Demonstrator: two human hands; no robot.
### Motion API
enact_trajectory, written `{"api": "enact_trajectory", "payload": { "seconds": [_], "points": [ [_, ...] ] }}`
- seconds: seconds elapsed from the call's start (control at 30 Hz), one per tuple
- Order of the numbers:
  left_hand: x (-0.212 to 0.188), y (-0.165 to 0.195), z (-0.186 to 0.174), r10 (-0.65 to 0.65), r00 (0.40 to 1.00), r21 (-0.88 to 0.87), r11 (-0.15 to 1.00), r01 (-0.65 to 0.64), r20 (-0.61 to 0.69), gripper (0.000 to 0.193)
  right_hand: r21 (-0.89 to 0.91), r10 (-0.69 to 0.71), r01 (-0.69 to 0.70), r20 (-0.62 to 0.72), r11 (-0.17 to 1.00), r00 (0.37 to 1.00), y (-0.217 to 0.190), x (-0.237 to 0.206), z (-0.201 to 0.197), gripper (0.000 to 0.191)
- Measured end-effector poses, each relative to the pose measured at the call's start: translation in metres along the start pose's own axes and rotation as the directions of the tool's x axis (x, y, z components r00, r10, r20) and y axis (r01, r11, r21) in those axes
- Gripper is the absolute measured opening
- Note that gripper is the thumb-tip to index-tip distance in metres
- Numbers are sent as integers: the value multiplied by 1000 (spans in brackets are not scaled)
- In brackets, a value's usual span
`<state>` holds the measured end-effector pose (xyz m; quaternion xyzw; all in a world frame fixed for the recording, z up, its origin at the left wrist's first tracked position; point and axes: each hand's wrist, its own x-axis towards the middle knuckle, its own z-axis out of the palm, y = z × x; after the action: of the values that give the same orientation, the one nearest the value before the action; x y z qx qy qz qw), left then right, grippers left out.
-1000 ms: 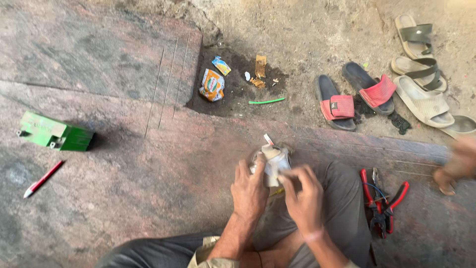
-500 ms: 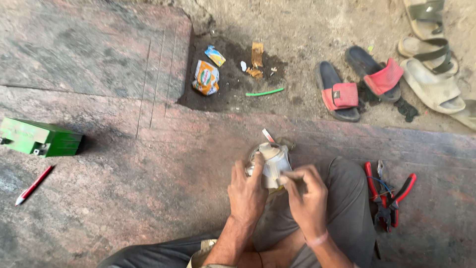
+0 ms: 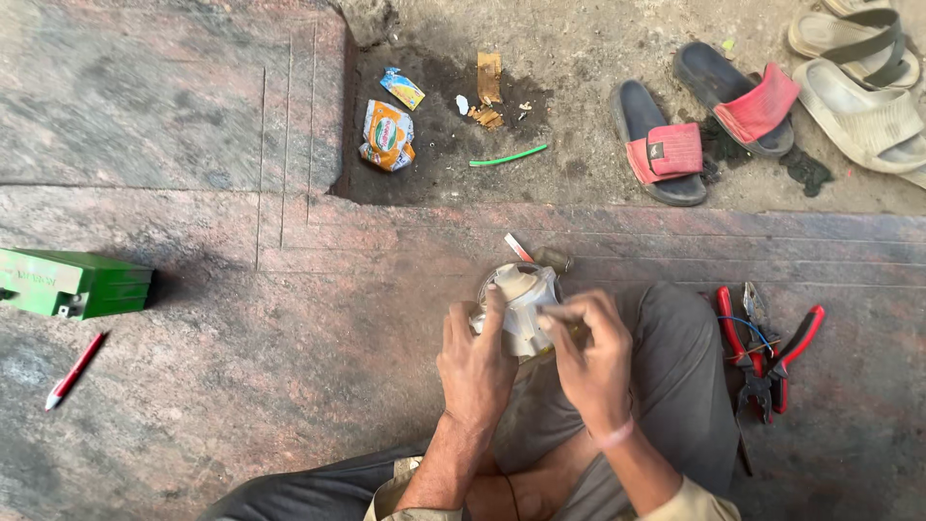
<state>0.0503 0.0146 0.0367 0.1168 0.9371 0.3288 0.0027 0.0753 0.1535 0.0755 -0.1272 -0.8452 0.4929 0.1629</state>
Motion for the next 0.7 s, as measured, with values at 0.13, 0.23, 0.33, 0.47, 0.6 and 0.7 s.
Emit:
{"api": "enact_trajectory", "payload": {
  "seconds": [0.13, 0.23, 0.33, 0.47, 0.6, 0.7],
  "points": [
    [1, 0, -2, 16, 1000, -15, 1000, -17, -15, 77, 51, -26, 26, 9, 998, 1000, 9, 18, 7, 10],
    [1, 2, -1, -7, 1000, 3, 1000, 7, -21, 77, -44, 28, -27, 23, 999, 999, 7, 10, 2, 9],
    [0, 0, 2, -15, 1000, 16, 1000, 15, -12, 76, -57, -29, 29, -9, 998, 1000, 3, -7, -7, 7],
    [-2, -3, 3, -10, 1000, 9, 1000, 10, 1, 76, -54, 36, -37, -22, 998, 999, 8, -2, -4, 8],
    [-1, -2, 0, -15, 1000, 20, 1000, 15, -8, 74, 38, -17, 16, 19, 999, 1000, 24, 30, 8, 6],
    [2, 0, 0, 24, 998, 49, 999, -21, -56, 74, 268, 240, -252, 76, 930, 968, 31, 24, 8, 2]
  ]
}}
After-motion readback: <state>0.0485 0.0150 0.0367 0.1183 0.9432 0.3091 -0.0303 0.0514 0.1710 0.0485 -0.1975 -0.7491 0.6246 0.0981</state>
